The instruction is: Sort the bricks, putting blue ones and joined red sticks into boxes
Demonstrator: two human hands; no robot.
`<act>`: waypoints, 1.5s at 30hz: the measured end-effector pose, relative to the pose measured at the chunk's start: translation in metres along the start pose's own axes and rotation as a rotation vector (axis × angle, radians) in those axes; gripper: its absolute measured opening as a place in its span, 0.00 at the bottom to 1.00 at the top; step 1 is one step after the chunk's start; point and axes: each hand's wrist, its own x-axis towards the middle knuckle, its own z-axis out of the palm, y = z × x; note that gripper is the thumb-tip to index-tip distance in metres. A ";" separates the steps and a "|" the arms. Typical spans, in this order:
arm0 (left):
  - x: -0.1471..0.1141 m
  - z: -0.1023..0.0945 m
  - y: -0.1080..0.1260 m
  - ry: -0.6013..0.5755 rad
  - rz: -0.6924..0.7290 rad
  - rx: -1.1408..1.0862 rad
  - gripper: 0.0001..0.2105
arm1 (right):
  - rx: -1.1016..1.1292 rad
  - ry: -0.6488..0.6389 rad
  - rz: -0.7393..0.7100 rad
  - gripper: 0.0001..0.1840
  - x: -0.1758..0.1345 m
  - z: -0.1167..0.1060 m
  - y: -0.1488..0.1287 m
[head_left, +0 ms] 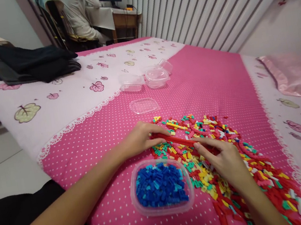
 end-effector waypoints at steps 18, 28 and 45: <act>0.001 0.003 0.003 0.038 0.002 -0.080 0.07 | -0.077 -0.066 -0.066 0.16 -0.002 0.003 -0.007; 0.001 0.003 0.003 0.036 -0.005 -0.059 0.07 | -0.076 -0.012 -0.070 0.16 -0.003 0.003 -0.008; 0.003 -0.003 0.000 0.041 -0.111 -0.047 0.07 | 0.048 -0.047 -0.088 0.17 0.002 -0.001 -0.008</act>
